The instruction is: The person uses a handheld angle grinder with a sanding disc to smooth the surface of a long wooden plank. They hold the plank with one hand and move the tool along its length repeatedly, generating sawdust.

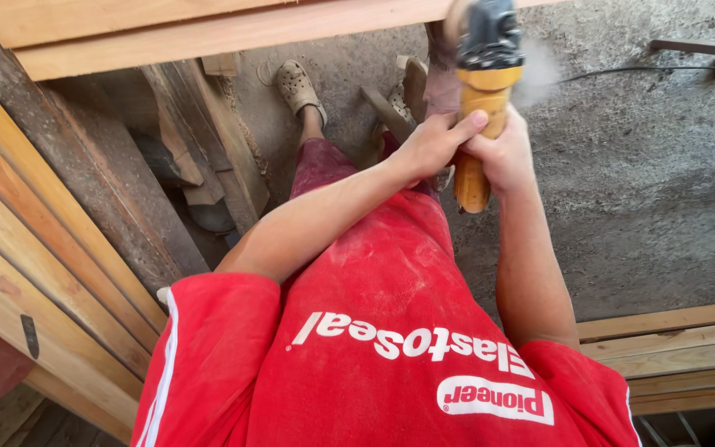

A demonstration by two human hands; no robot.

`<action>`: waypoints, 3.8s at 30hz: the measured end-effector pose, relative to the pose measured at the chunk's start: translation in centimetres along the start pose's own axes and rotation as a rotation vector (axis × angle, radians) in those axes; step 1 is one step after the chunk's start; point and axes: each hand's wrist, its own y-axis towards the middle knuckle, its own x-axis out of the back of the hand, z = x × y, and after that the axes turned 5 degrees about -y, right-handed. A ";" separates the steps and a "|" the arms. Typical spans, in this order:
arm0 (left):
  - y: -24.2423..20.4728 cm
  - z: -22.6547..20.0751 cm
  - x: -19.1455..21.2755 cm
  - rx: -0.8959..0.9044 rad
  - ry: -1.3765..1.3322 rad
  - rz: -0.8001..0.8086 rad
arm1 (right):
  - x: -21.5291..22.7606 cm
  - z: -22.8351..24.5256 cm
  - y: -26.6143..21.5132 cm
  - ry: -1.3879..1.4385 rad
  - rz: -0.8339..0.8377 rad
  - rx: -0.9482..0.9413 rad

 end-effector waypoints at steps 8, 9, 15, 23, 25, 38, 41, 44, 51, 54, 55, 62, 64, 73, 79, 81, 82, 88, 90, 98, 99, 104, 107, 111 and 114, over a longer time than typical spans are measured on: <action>-4.0 2.1 5.2 -0.144 -0.286 0.054 | -3.8 -0.7 1.1 -0.284 0.130 0.103; -4.9 2.5 6.1 -0.103 -0.303 0.042 | -4.2 -0.8 0.8 -0.305 0.148 0.075; -8.5 1.3 13.0 -0.355 0.529 -0.456 | -0.8 0.1 0.8 -0.162 0.122 0.058; -9.3 -0.8 21.6 -0.086 1.273 -0.951 | 6.6 -0.3 -0.7 0.239 -0.078 -0.014; -9.4 -0.9 22.7 -0.020 1.281 -0.946 | 5.1 -0.5 -1.0 0.190 -0.042 -0.035; -15.9 5.3 16.1 -0.115 -0.034 -0.399 | -14.8 1.6 2.6 -0.445 0.445 -0.052; -16.3 7.2 16.1 -0.388 -0.507 -0.249 | -19.9 2.2 3.3 -0.430 0.552 -0.043; -16.9 7.8 17.7 -0.449 -0.688 -0.272 | -25.2 2.8 4.3 -0.425 0.634 -0.029; -20.6 7.3 25.2 -0.452 -0.821 -0.499 | -36.4 4.8 5.4 -0.620 0.764 0.005; -21.9 7.3 27.9 -0.490 -0.832 -0.541 | -39.2 4.9 5.7 -0.575 0.768 -0.045; -22.0 7.2 28.3 -0.484 -0.850 -0.525 | -39.6 4.7 5.7 -0.586 0.753 -0.056; -19.6 6.1 25.9 -0.471 -0.754 -0.310 | -34.2 4.1 4.9 -0.571 0.628 -0.052; -18.6 6.1 24.5 -0.439 -0.621 -0.303 | -32.2 4.1 4.3 -0.560 0.601 -0.066; -20.6 6.5 28.5 -0.492 -0.804 -0.300 | -38.3 5.2 5.8 -0.651 0.687 -0.082; -23.7 7.3 33.3 -0.459 -0.916 -0.371 | -44.7 5.8 6.9 -0.694 0.787 -0.024; -23.7 7.0 33.4 -0.447 -0.887 -0.359 | -44.9 6.1 6.6 -0.708 0.766 -0.027; -23.7 6.8 33.2 -0.447 -0.830 -0.363 | -44.9 6.4 6.4 -0.705 0.760 -0.035; -23.9 6.5 31.7 -0.436 -0.792 -0.326 | -44.4 7.0 5.4 -0.716 0.736 -0.104; -24.2 6.7 32.5 -0.463 -0.851 -0.337 | -45.0 6.7 5.7 -0.733 0.744 -0.086; -24.5 5.9 33.7 -0.512 -0.927 -0.379 | -45.3 6.5 6.3 -0.711 0.744 -0.035; -24.2 5.7 33.3 -0.478 -0.912 -0.367 | -44.9 6.8 6.1 -0.689 0.731 -0.059; -24.4 6.6 32.1 -0.390 -0.965 -0.386 | -44.8 6.4 5.3 -0.652 0.738 -0.103; -25.0 6.8 34.4 -0.612 -0.926 -0.501 | -47.1 6.2 6.4 -0.649 0.776 -0.040; -26.4 6.9 36.0 -0.434 -0.967 -0.446 | -48.4 5.8 6.4 -0.846 0.719 -0.033; -25.9 6.2 35.2 -0.470 -0.903 -0.431 | -46.9 6.0 6.3 -0.795 0.687 -0.029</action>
